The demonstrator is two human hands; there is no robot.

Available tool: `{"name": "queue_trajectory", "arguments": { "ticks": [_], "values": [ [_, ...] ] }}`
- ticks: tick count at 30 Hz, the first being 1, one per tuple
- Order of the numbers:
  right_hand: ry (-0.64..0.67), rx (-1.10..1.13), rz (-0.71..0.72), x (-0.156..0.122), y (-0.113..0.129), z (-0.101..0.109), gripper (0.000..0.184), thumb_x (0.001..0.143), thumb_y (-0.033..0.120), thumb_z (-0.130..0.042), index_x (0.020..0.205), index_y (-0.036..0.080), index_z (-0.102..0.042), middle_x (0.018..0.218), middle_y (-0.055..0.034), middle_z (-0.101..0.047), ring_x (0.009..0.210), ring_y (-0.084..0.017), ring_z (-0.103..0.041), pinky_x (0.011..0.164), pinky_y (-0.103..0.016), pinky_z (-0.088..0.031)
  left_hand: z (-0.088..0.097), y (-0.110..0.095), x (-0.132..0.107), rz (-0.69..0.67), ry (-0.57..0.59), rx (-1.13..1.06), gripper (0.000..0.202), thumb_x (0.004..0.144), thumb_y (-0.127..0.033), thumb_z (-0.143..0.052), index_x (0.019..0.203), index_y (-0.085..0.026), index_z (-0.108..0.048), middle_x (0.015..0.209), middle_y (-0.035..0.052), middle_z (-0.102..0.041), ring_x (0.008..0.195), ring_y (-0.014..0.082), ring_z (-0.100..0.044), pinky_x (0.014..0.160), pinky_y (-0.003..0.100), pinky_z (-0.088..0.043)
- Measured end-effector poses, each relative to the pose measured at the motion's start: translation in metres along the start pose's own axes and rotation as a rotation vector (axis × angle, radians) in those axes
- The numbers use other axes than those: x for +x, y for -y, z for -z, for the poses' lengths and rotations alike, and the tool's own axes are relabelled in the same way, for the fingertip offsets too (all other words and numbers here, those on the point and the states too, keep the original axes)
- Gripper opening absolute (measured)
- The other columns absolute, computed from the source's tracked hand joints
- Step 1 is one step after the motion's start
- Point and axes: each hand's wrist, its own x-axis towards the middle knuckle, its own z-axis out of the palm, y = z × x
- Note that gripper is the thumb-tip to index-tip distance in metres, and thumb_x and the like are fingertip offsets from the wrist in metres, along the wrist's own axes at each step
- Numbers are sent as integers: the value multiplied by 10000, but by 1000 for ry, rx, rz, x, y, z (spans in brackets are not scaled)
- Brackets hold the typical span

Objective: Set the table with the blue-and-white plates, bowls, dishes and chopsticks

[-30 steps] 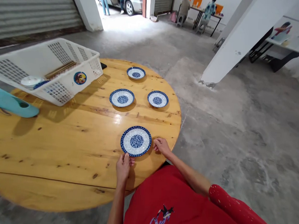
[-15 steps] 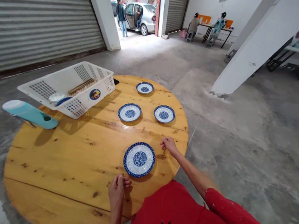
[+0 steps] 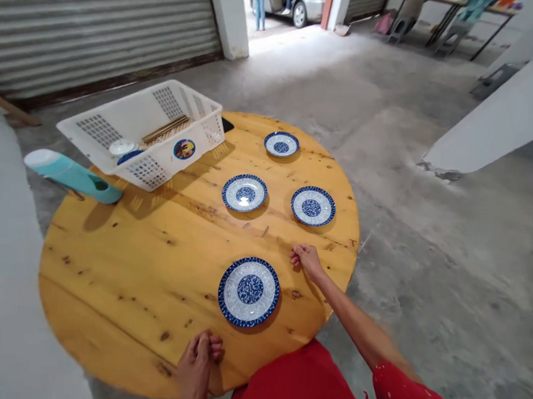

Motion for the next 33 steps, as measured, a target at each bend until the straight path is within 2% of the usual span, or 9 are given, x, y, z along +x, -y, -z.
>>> {"name": "queue_trajectory", "arguments": {
  "ticks": [3, 6, 11, 16, 20, 24, 27, 30, 33],
  "values": [
    [76, -27, 20, 16, 12, -20, 142, 851, 193, -574, 722, 140, -603, 640, -18, -654, 445, -65, -556, 405, -142, -401, 3, -24, 9, -17, 11, -6, 484, 721, -610, -583, 929, -179, -661, 767, 71, -737, 651, 233, -702, 643, 374, -602],
    [130, -64, 80, 38, 34, -46, 155, 872, 179, -563, 726, 141, -596, 623, -7, -644, 433, -63, -551, 395, -138, -402, 4, -51, 31, -87, 7, -12, 435, 766, -559, -576, 946, -173, -666, 793, 57, -730, 642, 199, -686, 635, 332, -587],
    [1, -121, 96, 80, 69, -93, 163, 899, 128, -536, 741, 154, -560, 630, 5, -634, 428, -61, -547, 373, -135, -387, -13, -84, 72, -153, 54, -121, 361, 798, -489, -588, 916, -155, -658, 768, 49, -710, 603, 154, -659, 598, 277, -554],
    [-126, -189, 86, 121, 80, -137, 201, 947, 207, -525, 754, 160, -557, 616, -4, -618, 451, -81, -553, 419, -180, -453, -27, -85, 103, -87, 204, -254, 341, 794, -462, -586, 908, -146, -640, 727, 35, -675, 566, 118, -622, 524, 224, -505],
    [-249, -240, 122, 141, 82, -163, 141, 919, 160, -523, 782, 180, -548, 682, -25, -627, 521, -112, -607, 495, -236, -515, -8, -67, 125, -30, 266, -314, 331, 824, -462, -577, 912, -148, -632, 729, 33, -664, 563, 104, -597, 507, 204, -483],
    [-293, -280, 165, 133, 77, -184, 167, 849, 89, -530, 729, 206, -526, 709, -61, -637, 548, -138, -633, 518, -265, -540, 25, -47, 145, -32, 210, -382, 303, 871, -451, -549, 908, -160, -624, 726, 26, -655, 567, 94, -588, 513, 192, -470],
    [-234, -314, 174, 111, 64, -212, 158, 814, 105, -559, 696, 207, -534, 646, -43, -628, 502, -138, -611, 459, -246, -510, 47, -40, 165, -63, 199, -392, 283, 887, -428, -537, 904, -161, -630, 732, 29, -657, 582, 97, -598, 523, 194, -472],
    [-81, -360, 182, 77, 44, -258, 108, 764, 117, -578, 673, 176, -577, 551, -7, -600, 437, -131, -569, 398, -220, -457, 69, -42, 189, -96, 170, -393, 305, 899, -443, -526, 936, -160, -634, 760, 36, -662, 592, 100, -605, 522, 195, -474],
    [172, -423, 172, 39, 19, -312, 78, 743, 159, -570, 669, 153, -593, 487, 11, -572, 409, -131, -542, 398, -218, -450, 93, -49, 213, -124, 116, -368, 342, 905, -476, -525, 1006, -164, -622, 802, 42, -671, 605, 105, -617, 530, 201, -487]
  ]
}}
